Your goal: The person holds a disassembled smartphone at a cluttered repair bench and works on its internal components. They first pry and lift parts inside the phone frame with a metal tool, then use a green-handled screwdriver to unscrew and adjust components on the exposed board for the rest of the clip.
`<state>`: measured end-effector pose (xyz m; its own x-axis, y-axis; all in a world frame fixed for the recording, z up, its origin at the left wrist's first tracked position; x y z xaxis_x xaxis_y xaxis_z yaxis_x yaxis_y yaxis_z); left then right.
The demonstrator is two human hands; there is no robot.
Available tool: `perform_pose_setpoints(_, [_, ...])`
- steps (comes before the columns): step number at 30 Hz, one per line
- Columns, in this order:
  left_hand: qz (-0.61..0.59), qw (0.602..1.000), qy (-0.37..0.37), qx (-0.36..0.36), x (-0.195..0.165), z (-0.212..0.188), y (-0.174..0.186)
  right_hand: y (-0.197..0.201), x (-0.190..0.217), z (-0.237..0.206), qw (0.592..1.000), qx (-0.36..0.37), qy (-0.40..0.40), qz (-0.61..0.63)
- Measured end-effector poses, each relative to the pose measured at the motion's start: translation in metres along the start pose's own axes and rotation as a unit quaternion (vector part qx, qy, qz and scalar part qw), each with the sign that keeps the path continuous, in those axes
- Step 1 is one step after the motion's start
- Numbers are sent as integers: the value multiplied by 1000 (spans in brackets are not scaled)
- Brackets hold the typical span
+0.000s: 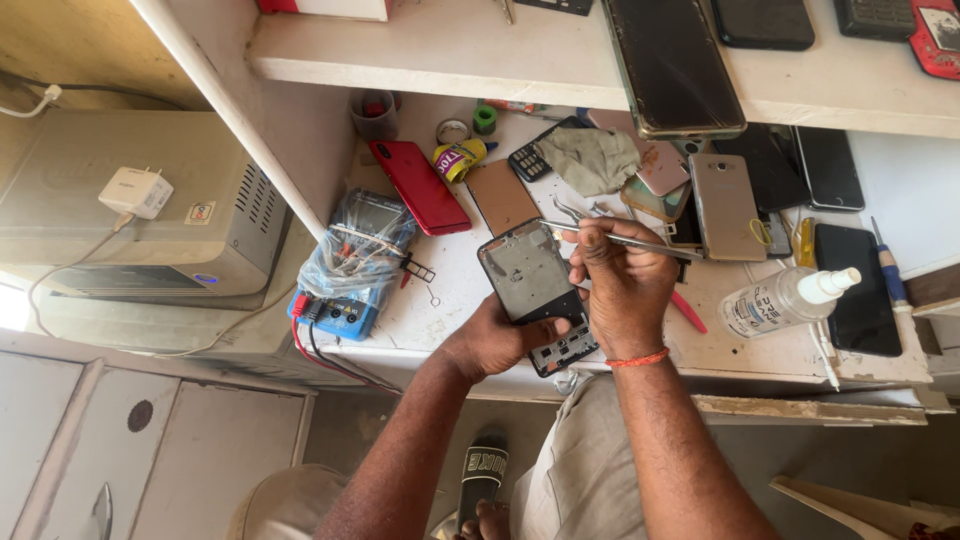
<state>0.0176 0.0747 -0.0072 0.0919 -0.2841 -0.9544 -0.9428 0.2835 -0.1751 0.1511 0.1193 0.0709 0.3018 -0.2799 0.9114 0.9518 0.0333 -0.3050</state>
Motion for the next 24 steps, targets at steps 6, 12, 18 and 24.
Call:
perform_pose_setpoints(6, [37, 999, 14, -15, 2, 0, 1, 2, 0, -1, 1000, -16, -8, -21])
perform_pose_setpoints(12, [38, 999, 23, -17, 3, -1, 2, 2, 0, -2, 1000, -15, 2, -25])
perform_pose_setpoints(18, [39, 999, 17, -7, 3, 2, 1, 0, 2, -1, 1000, 3, 17, -6])
perform_pose_setpoints(24, [22, 999, 21, 26, 4, 3, -1, 3, -7, 3, 999, -4, -36, -4])
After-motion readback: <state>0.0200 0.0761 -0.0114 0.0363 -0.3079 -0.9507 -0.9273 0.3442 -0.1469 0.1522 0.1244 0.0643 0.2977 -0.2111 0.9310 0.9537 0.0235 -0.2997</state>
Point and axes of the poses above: each hand's wrist, its own z-axis towards the middle knuckle, its own y-axis out of the back of the hand, x = y × z, the point moved 8 cm from there along z, towards the middle knuckle
